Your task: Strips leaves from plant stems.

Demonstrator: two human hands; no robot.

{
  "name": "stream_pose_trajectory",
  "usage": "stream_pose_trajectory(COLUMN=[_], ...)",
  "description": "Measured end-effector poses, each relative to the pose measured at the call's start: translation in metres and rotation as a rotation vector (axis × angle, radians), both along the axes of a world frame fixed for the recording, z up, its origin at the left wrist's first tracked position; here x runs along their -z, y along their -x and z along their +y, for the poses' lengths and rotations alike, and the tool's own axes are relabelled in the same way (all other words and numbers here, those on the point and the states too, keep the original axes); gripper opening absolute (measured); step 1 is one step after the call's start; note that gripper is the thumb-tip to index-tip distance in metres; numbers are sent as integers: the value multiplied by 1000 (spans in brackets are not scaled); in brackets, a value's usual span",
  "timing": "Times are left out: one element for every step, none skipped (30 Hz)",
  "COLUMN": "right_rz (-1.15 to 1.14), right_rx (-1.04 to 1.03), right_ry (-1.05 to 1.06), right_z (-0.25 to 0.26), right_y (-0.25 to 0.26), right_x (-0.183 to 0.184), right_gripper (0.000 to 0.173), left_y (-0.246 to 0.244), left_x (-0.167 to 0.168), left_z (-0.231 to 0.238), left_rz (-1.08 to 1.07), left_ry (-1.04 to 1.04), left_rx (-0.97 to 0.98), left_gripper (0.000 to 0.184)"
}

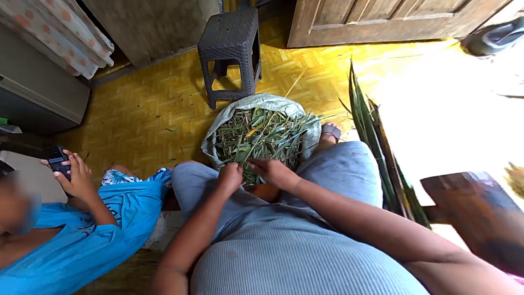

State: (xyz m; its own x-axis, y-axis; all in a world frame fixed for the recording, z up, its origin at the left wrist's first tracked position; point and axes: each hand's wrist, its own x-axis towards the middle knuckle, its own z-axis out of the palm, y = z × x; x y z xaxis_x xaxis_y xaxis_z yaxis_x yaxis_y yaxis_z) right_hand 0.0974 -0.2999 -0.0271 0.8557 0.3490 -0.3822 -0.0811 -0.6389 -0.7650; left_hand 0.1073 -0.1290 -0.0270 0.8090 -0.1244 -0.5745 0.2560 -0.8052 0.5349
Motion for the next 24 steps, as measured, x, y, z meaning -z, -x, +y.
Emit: stream_pose_trajectory(right_rz=[-16,-28,-36,-45,-48,-39,-20,-7,-7,-8,-17,-34,-54,-77,-97,-116,-133,-153,-173,-194,-212,-184,-144,-116], right_rx=[-36,-49,-51,-48,-47,-48,-48,-52,-60,-72,-85,-94,-97,-96,-96,-96,-95,-89,-76,-47,-1,50,102,161], right_ry=[35,69,106,145,184,224,268,311,352,393,432,460,479,490,496,498,504,512,521,530,537,546,543,513], right_z=[5,8,9,10,11,12,14,15,15,16,16,15,14,12,12,12,12,11,10,6,-1,-9,-18,-27], right_y=[4,6,7,6,5,3,2,0,-1,-3,-4,-6,-8,-9,-10,-11,-12,-14,-17,-22,-28,-37,-46,-52], right_x=[-2,-2,-2,-2,-3,-6,-9,-10,-10,-10,-10,-9,-7,-6,-5,-6,-6,-4,-2,1,6,10,12,14], right_gripper=[41,42,43,43,44,45,45,46,46,46,46,46,45,45,44,44,44,43,41,39,37,39,42,44], left_y=[-1,-2,-2,-2,-1,0,1,3,5,6,8,10,12,13,14,14,15,15,15,15,15,16,16,15], left_x=[-1,-3,-4,-5,-7,-9,-11,-11,-10,-8,-7,-7,-7,-7,-7,-8,-8,-9,-10,-11,-12,-13,-13,-12], left_z=[-2,-4,-6,-8,-11,-13,-15,-17,-19,-20,-20,-21,-22,-23,-23,-23,-23,-23,-22,-22,-21,-19,-17,-14], left_rz=[-13,-25,-39,-60,-77,-93,-113,-137,-158,-178,-196,-206,-214,-226,-246,-257,-271,-288,-300,-309,-316,-322,-327,-334], left_ry=[-17,-35,-51,-68,-93,-125,-158,-188,-218,-251,-284,-315,-341,-362,-379,-392,-400,-405,-408,-410,-416,-419,-422,-418], left_rx=[6,17,28,37,49,68,90,113,136,159,182,199,214,229,244,255,262,265,266,267,271,269,264,250], left_gripper=[35,34,33,33,33,34,34,33,34,34,34,35,36,36,35,34,34,33,33,33,32,31,31,31])
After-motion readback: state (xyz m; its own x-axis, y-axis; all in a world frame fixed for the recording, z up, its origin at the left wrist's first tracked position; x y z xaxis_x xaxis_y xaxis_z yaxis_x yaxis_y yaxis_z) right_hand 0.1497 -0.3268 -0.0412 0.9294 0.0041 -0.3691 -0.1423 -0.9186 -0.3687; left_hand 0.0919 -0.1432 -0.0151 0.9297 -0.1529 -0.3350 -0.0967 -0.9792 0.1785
